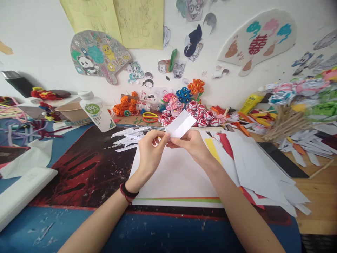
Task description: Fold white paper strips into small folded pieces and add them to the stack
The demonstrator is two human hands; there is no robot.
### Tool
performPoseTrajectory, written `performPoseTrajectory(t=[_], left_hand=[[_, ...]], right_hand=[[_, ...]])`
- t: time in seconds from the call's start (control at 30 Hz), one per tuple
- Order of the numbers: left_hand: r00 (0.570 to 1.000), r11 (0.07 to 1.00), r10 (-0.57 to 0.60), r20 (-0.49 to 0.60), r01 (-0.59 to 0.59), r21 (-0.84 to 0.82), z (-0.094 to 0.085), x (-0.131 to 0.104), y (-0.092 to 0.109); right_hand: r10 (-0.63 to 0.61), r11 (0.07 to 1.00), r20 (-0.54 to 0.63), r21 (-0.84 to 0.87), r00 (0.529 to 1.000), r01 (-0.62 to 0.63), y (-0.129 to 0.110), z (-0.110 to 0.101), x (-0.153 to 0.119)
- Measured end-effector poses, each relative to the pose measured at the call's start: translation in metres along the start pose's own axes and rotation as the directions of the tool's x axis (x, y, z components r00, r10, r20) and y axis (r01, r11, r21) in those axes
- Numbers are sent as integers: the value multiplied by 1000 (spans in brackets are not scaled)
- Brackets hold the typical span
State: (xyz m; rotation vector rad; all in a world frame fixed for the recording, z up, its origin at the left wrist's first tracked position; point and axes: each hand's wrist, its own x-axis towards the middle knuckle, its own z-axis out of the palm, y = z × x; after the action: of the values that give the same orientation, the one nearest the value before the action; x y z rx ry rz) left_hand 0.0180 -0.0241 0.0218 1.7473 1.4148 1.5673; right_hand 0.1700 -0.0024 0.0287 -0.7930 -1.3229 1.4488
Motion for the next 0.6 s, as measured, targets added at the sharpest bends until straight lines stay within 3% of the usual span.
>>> performPoseTrajectory(t=[0.6], left_hand=[[1000, 1000, -18, -2, 18, -24, -2, -1, 4]], right_hand=[[-25, 1000, 27, -9, 999, 25, -1, 1, -1]])
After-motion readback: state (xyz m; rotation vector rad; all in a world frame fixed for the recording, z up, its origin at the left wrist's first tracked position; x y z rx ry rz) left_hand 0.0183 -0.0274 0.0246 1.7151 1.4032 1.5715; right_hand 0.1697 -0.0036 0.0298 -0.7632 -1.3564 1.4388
